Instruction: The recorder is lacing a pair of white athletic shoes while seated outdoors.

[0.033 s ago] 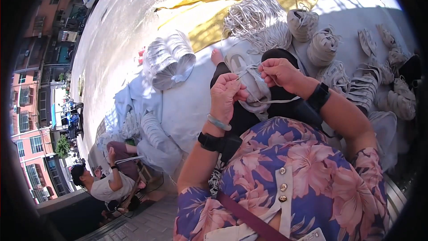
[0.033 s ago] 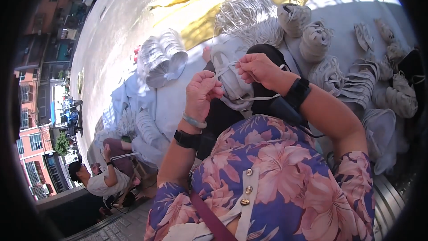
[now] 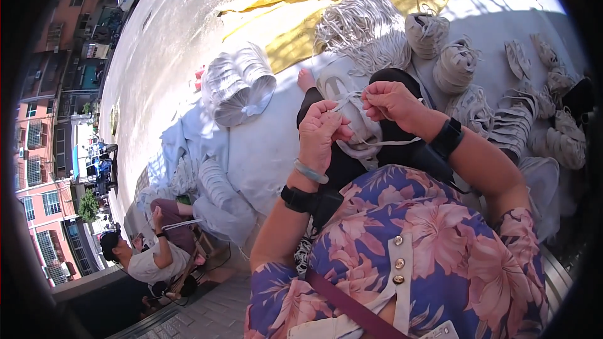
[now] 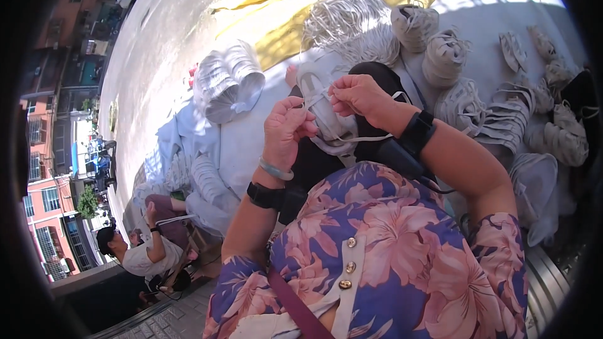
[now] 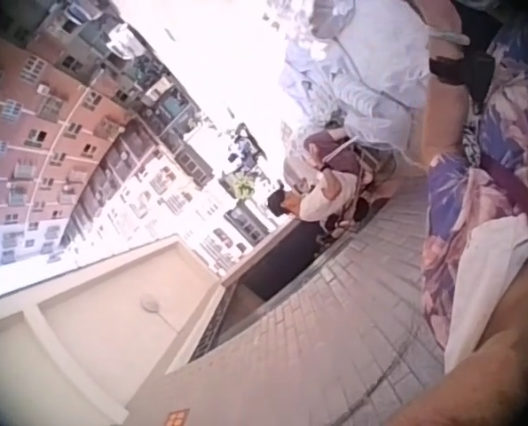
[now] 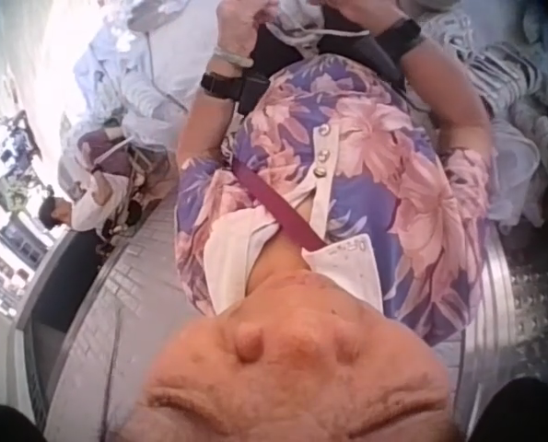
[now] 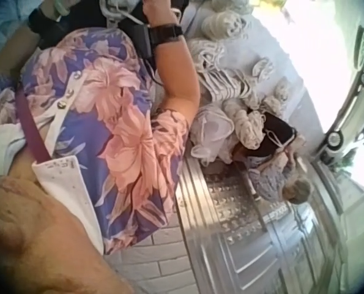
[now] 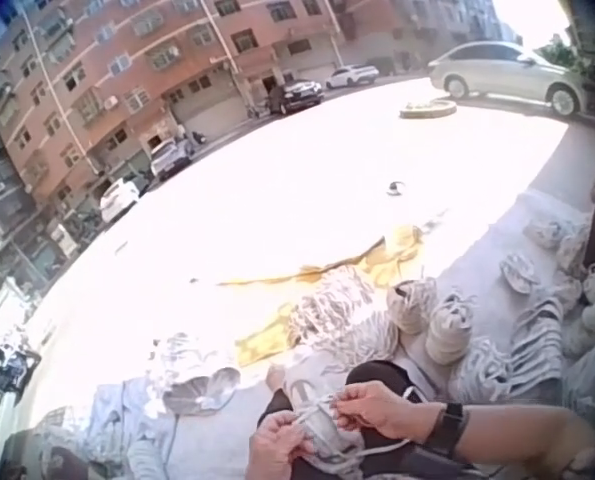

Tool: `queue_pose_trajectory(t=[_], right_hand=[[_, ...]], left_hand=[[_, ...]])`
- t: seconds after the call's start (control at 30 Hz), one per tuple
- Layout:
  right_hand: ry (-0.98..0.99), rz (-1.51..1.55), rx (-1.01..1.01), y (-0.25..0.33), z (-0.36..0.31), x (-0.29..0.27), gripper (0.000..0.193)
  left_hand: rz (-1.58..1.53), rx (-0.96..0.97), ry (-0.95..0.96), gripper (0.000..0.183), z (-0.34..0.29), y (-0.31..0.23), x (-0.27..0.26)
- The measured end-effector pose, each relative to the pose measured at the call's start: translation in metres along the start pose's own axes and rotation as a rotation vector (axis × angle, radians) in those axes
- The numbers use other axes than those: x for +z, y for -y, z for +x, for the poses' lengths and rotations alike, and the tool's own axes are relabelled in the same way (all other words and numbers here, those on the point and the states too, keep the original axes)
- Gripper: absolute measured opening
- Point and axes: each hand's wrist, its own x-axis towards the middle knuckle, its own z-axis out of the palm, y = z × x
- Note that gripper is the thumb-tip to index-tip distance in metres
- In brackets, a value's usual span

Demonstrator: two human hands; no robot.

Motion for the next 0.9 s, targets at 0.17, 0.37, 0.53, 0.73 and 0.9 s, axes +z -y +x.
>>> queue_pose_trajectory(t=[0.17,0.37,0.53,0.73,0.9], right_hand=[[0.086,0.118,-0.146,-0.007,-0.003,0.030,0.017],[0.245,0.257,-0.197,-0.011,-0.007,0.045,0.019],[0.179,0.174,-0.209,-0.013,-0.008,0.053,0.021],[0.216,0.173,-0.217,-0.014,-0.007,0.057,0.020],[0.162,0.104,-0.214,-0.019,0.002,0.060,0.019]], left_hand=[[0.000,0.081,0.003,0.030,0.007,0.007,0.014],[-0.034,0.098,-0.024,0.031,0.005,0.010,0.010],[-0.070,0.083,-0.032,0.030,0.000,0.012,0.007],[-0.101,0.090,-0.031,0.031,0.000,0.013,0.002],[-0.120,0.112,-0.032,0.035,0.001,0.013,0.001]])
